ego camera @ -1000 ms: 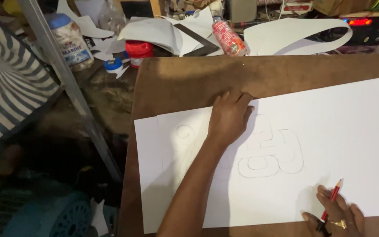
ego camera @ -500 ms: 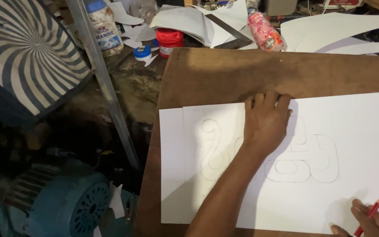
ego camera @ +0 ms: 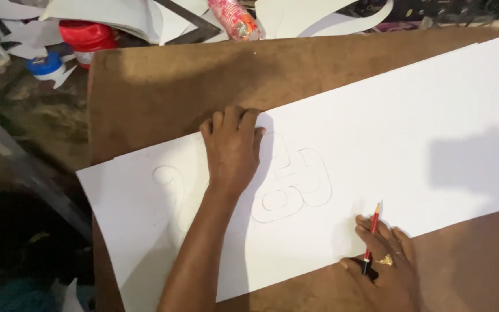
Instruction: Drawing letters and shapes on a large white sheet of paper using a pencil and a square.
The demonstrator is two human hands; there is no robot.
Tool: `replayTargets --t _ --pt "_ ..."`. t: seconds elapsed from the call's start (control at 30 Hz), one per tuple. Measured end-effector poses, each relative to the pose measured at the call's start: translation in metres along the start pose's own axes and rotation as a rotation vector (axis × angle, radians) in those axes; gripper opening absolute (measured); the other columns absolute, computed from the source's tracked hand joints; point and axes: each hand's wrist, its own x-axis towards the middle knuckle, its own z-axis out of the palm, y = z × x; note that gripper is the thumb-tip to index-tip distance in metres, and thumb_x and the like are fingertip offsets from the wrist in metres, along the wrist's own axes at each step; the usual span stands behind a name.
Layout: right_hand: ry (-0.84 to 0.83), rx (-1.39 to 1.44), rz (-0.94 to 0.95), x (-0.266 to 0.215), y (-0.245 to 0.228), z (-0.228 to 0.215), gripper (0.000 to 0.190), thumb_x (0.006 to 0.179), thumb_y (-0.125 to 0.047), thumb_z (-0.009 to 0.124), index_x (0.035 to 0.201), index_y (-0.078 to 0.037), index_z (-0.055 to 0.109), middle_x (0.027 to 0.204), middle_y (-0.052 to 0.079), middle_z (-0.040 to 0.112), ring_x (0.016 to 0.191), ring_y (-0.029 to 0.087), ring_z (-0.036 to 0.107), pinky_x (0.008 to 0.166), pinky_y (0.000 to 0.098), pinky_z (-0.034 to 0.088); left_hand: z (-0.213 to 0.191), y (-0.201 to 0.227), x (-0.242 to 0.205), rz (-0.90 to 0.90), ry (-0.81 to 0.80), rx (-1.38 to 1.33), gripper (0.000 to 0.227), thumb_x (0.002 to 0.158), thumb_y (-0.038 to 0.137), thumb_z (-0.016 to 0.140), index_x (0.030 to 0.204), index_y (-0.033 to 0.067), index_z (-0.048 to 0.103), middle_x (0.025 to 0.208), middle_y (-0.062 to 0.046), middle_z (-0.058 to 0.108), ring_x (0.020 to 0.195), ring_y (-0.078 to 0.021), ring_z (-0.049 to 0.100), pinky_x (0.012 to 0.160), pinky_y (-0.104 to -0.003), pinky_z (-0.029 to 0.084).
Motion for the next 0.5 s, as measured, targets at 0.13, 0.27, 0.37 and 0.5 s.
replayTargets --t 0.13,0.27,0.37,0.5 --pt "0.074 -0.011 -0.014 0.003 -0.016 0.002 0.057 0.078 -0.035 0.075 0.125 -0.004 0.063 0.139 0.007 0.063 0.139 0.025 0.050 0.118 0.0485 0.030 -0.003 -0.003 -0.003 0.017 -0.054 -0.019 0.032 0.085 0.015 0.081 0.115 0.0092 0.070 0.112 -0.008 0.062 0.103 -0.0290 0.056 0.095 -0.048 0.039" --pt "0.127 -0.004 -0.051 0.002 -0.007 0.010 0.055 0.078 -0.036 0.075 0.122 -0.005 0.064 0.136 0.006 0.065 0.138 0.023 0.052 0.117 0.0484 0.029 -0.004 0.001 0.001 0.037 -0.006 -0.016 0.035 0.086 0.015 0.082 0.118 0.0089 0.070 0.115 -0.007 0.062 0.104 -0.0283 0.056 0.095 -0.048 0.040" --pt "0.091 -0.024 0.006 -0.006 0.007 0.025 0.056 0.075 -0.038 0.076 0.119 -0.007 0.066 0.134 0.004 0.066 0.138 0.021 0.053 0.120 0.0485 0.027 -0.009 0.001 0.001 0.030 0.019 0.018 0.040 0.079 0.015 0.083 0.116 0.0075 0.070 0.116 -0.010 0.063 0.105 -0.0313 0.056 0.097 -0.051 0.039" --pt "0.084 -0.074 0.031 -0.014 0.041 0.055 0.056 0.073 -0.043 0.076 0.117 -0.009 0.066 0.132 0.002 0.068 0.136 0.017 0.054 0.125 0.0456 0.024 -0.003 -0.018 0.013 0.071 0.045 -0.050 0.037 0.080 0.014 0.080 0.115 0.0104 0.070 0.115 -0.008 0.064 0.107 -0.0300 0.058 0.100 -0.051 0.041"
